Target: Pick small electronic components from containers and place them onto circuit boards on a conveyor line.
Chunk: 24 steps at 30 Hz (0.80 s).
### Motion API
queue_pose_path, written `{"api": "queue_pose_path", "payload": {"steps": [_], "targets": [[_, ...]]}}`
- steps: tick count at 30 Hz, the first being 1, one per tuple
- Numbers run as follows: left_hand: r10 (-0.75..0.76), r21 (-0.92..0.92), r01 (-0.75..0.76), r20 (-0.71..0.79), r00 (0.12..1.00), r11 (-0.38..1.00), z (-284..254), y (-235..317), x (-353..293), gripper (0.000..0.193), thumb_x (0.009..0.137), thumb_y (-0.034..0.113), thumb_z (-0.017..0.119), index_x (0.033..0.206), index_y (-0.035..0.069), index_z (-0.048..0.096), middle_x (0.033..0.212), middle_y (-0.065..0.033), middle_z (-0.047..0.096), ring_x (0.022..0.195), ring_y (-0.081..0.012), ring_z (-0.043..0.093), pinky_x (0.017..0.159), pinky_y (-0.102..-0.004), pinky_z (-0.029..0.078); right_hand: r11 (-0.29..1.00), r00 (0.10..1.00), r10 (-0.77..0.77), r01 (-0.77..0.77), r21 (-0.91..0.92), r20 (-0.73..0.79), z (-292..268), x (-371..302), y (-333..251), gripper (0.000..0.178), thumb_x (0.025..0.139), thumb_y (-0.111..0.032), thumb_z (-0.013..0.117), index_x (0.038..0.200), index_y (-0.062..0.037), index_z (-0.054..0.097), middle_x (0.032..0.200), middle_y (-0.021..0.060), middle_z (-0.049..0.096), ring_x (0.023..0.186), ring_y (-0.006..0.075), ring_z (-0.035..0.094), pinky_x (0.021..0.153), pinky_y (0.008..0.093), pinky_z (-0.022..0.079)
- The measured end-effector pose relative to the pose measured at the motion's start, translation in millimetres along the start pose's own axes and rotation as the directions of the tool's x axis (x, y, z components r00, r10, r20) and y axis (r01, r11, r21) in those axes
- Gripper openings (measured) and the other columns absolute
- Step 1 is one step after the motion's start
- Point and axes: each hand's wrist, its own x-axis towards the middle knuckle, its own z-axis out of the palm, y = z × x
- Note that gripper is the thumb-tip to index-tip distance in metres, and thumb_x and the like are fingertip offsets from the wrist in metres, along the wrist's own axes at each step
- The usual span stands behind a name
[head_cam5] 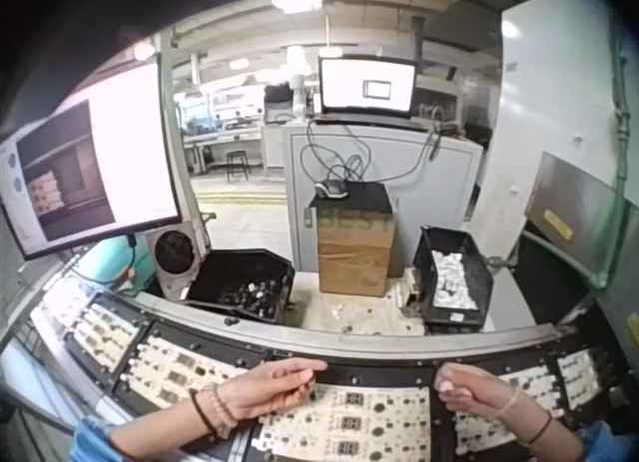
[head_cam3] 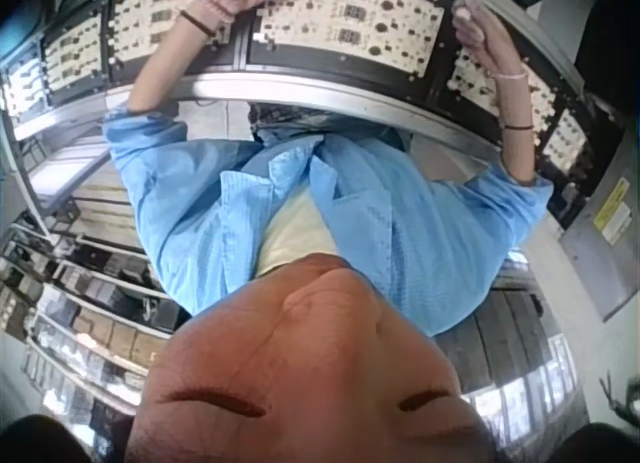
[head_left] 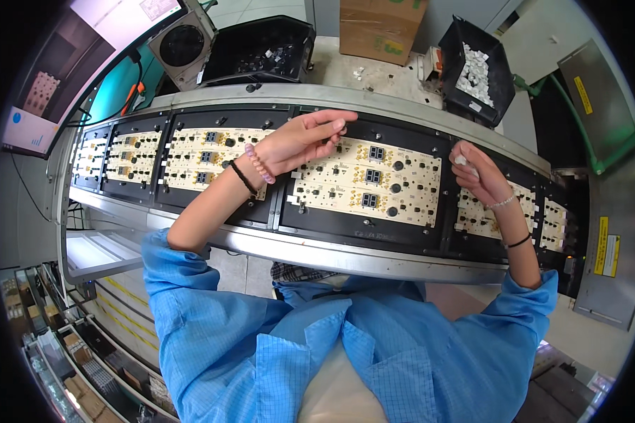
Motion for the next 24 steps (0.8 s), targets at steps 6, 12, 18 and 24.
{"api": "queue_pose_path", "payload": {"steps": [6,12,18,24], "targets": [[0.201,0.670,-0.140,-0.015,0.979,0.729,-3,-6,8,0.017,0.091,0.017,0.067,0.100,0.003,0.064,0.081,0.0041,0.063,0.072,-0.0015,0.054,0.063,-0.0166,0.042,0.998,0.996,-0.017,0.012,-0.063,-0.087,4,-1,7,0.031,0.098,-0.022,0.054,0.122,-0.0036,0.049,0.077,-0.0045,0.043,0.055,-0.0003,0.032,0.047,0.0126,0.028],[0.463,0.980,-0.122,0.035,0.886,0.160,4,-13,12,0.011,0.083,0.011,0.071,0.087,0.003,0.065,0.080,-0.0039,0.066,0.072,-0.0132,0.060,0.068,-0.0242,0.048,0.984,0.997,-0.024,0.010,0.178,0.076,-11,-1,10,0.035,0.098,-0.020,0.055,0.127,-0.0024,0.046,0.088,-0.0021,0.050,0.060,0.0005,0.037,0.049,0.0128,0.030],[0.526,0.952,-0.168,0.284,0.802,-0.257,10,-25,12,0.004,0.080,0.007,0.065,0.083,0.005,0.063,0.083,-0.0066,0.063,0.087,-0.0241,0.059,0.076,-0.0335,0.050,0.987,0.977,0.049,-0.016,0.160,-0.207,12,7,6,0.032,0.100,-0.024,0.052,0.124,-0.0022,0.050,0.098,0.0024,0.056,0.071,0.0038,0.047,0.052,0.0126,0.038],[0.438,0.892,-0.168,0.361,0.823,-0.419,13,-22,12,0.007,0.082,0.007,0.062,0.088,0.004,0.065,0.086,-0.0078,0.064,0.084,-0.0254,0.058,0.077,-0.0344,0.050,0.999,0.992,-0.026,0.031,0.040,-0.125,-4,6,10,0.032,0.100,-0.025,0.052,0.123,-0.0030,0.052,0.102,0.0029,0.059,0.079,0.0032,0.053,0.061,0.0139,0.045]]}}
